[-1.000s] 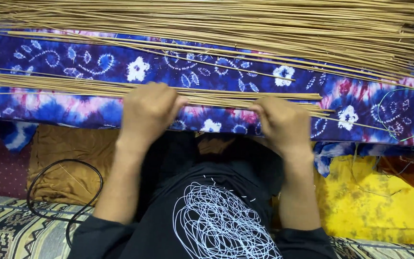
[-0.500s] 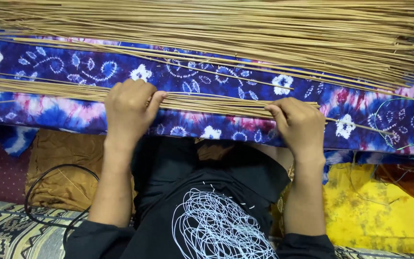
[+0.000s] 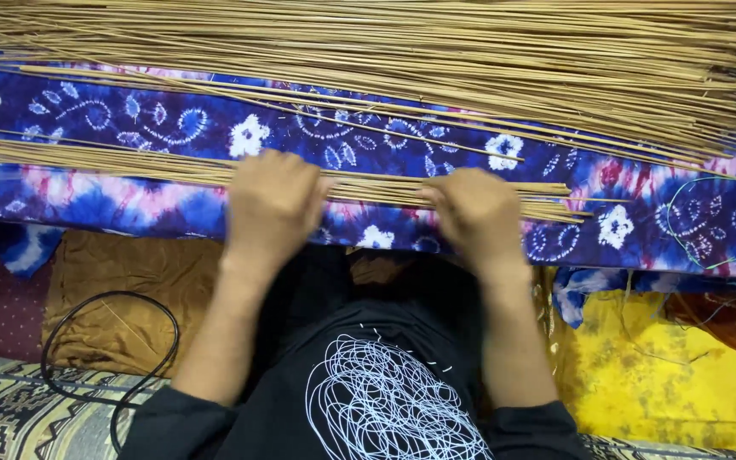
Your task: Aligning thin wooden sticks into organized bundles on a patterned cloth surface.
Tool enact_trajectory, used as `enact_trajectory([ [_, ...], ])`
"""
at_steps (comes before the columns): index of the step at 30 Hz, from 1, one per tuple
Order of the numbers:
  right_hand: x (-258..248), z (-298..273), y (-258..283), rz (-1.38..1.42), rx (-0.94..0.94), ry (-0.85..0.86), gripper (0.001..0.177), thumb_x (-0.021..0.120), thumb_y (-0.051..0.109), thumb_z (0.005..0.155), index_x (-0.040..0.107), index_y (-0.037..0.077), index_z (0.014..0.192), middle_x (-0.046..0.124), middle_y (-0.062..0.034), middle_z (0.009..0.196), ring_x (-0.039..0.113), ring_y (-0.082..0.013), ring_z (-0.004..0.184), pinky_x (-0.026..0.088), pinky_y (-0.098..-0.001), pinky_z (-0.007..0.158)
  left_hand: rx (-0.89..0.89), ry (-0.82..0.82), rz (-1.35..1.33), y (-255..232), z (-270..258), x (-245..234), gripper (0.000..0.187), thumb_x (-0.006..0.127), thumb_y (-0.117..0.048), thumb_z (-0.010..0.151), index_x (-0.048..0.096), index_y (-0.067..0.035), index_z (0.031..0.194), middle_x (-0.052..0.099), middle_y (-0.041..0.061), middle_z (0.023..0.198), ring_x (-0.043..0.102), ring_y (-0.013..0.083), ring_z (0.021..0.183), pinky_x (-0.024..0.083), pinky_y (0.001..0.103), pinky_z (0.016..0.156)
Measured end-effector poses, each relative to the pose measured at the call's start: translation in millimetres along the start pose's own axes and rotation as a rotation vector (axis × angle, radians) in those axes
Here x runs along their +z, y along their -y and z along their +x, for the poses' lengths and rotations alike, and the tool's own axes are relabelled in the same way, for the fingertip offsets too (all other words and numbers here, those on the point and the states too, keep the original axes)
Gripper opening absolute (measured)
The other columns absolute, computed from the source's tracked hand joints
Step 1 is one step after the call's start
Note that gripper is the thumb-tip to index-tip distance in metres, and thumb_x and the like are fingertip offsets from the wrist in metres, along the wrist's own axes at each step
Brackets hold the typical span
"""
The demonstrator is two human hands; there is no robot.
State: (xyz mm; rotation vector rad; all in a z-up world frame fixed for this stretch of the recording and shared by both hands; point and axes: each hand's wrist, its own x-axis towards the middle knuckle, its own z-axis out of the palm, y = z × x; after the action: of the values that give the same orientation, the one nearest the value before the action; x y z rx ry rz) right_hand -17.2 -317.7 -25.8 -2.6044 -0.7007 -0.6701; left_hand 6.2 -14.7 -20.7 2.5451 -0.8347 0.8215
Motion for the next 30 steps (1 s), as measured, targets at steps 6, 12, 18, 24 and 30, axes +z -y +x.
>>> enact_trajectory([
  [6, -23, 6, -19, 0.031, 0.041, -0.023, 0.008, 0.072, 0.019, 0.105, 0.076, 0.015, 0.100, 0.065, -0.0049, 0.077, 0.067, -0.0280, 0.073, 0.054, -0.0377, 0.070, -0.033, 0.015, 0.007, 27, 7, -25, 0.034, 0.068, -0.028, 0.108, 0.064, -0.011, 0.079, 0.051, 0.007, 0.068, 0.055, 0.0304, 0.065, 0.043, 0.042, 0.064],
  [12, -14, 20, 17, 0.018, 0.032, -0.015, 0.007, 0.074, 0.024, 0.101, 0.077, 0.020, 0.097, 0.068, -0.0006, 0.075, 0.068, -0.0229, 0.071, 0.054, -0.0341, 0.067, -0.002, -0.066, -0.032, -3, 12, 16, 0.032, 0.067, -0.025, 0.102, 0.059, -0.015, 0.072, 0.049, 0.004, 0.066, 0.054, 0.0278, 0.063, 0.042, 0.042, 0.060],
  [18, -35, -11, -47, -0.035, 0.104, 0.008, 0.013, 0.074, 0.025, 0.106, 0.076, 0.019, 0.095, 0.069, -0.0005, 0.077, 0.068, -0.0250, 0.073, 0.053, -0.0377, 0.072, -0.054, 0.008, 0.053, 61, -13, -22, 0.035, 0.071, -0.023, 0.108, 0.060, -0.010, 0.077, 0.049, 0.008, 0.068, 0.053, 0.0319, 0.064, 0.043, 0.043, 0.065],
  [24, -3, 6, -22, 0.088, 0.087, -0.034, 0.010, 0.082, 0.026, 0.096, 0.077, 0.018, 0.093, 0.065, -0.0019, 0.072, 0.064, -0.0259, 0.069, 0.051, -0.0387, 0.072, -0.018, -0.032, -0.037, 9, 4, 21, 0.036, 0.068, -0.028, 0.103, 0.058, -0.013, 0.071, 0.048, 0.006, 0.065, 0.053, 0.0298, 0.062, 0.042, 0.043, 0.060],
  [30, -20, 7, -29, 0.115, 0.159, 0.016, 0.004, 0.079, 0.025, 0.100, 0.079, 0.021, 0.101, 0.065, 0.0009, 0.077, 0.062, -0.0232, 0.074, 0.050, -0.0356, 0.076, -0.018, 0.091, -0.002, 25, 11, 2, 0.022, 0.072, -0.027, 0.103, 0.071, -0.014, 0.086, 0.053, 0.003, 0.070, 0.057, 0.0260, 0.069, 0.046, 0.039, 0.067],
])
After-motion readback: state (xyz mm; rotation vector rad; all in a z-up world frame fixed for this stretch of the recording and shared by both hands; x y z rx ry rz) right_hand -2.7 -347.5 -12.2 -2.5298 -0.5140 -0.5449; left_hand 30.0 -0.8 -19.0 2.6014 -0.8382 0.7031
